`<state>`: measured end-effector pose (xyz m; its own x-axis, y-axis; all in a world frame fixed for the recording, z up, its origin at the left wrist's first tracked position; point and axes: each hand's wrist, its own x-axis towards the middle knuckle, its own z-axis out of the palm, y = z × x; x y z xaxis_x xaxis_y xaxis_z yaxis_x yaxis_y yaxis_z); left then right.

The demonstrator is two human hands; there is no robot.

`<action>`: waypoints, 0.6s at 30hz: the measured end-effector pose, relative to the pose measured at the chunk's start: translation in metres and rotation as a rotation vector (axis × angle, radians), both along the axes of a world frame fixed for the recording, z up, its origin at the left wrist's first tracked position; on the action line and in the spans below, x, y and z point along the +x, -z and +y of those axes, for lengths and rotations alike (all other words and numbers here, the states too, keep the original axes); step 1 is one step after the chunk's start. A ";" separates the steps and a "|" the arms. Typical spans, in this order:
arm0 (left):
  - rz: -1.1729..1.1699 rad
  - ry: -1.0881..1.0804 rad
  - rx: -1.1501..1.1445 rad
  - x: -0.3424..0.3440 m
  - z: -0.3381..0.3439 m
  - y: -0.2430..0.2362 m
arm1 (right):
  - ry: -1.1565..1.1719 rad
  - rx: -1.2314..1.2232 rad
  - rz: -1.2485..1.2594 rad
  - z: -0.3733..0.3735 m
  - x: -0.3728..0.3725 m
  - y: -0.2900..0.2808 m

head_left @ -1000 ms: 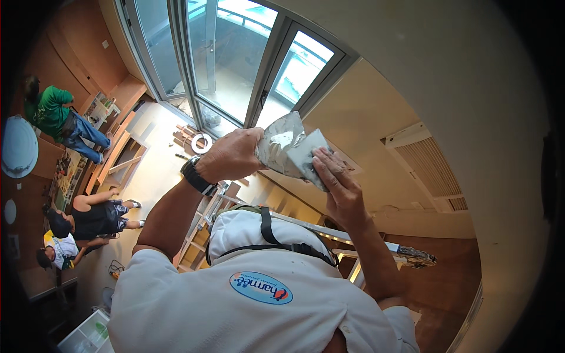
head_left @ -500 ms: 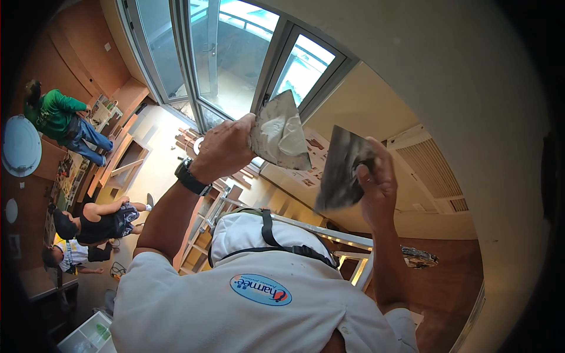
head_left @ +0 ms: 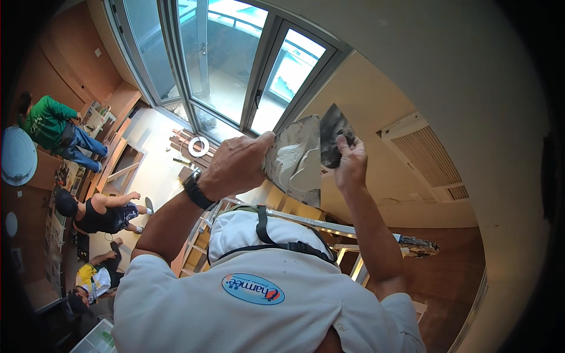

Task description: The person applies plaster to the upper section of a wall and ceiling corner using a metal spatula and a flat tray, smoothing the surface with repeated strokes. They also use their bare hand to check the smoothness of the finished surface.

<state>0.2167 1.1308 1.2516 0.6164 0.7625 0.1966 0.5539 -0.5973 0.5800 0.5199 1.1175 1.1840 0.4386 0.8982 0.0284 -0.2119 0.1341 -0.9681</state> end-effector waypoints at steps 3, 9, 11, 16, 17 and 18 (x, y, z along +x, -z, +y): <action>0.044 -0.012 0.004 -0.009 0.007 -0.008 | -0.081 0.059 0.021 -0.014 -0.004 -0.047; 0.158 0.074 0.049 -0.034 0.042 -0.013 | -0.427 0.512 -1.163 -0.052 -0.011 -0.123; 0.196 0.117 0.040 -0.034 0.046 -0.022 | -0.388 0.550 -1.427 -0.062 -0.019 -0.140; 0.240 0.184 0.068 -0.030 0.050 -0.042 | -0.418 0.551 -1.624 -0.065 -0.036 -0.146; 0.231 0.196 0.076 -0.030 0.051 -0.044 | -0.466 0.539 -1.607 -0.066 -0.036 -0.147; 0.271 0.179 0.082 -0.030 0.050 -0.045 | -0.515 0.528 -1.589 -0.067 -0.034 -0.149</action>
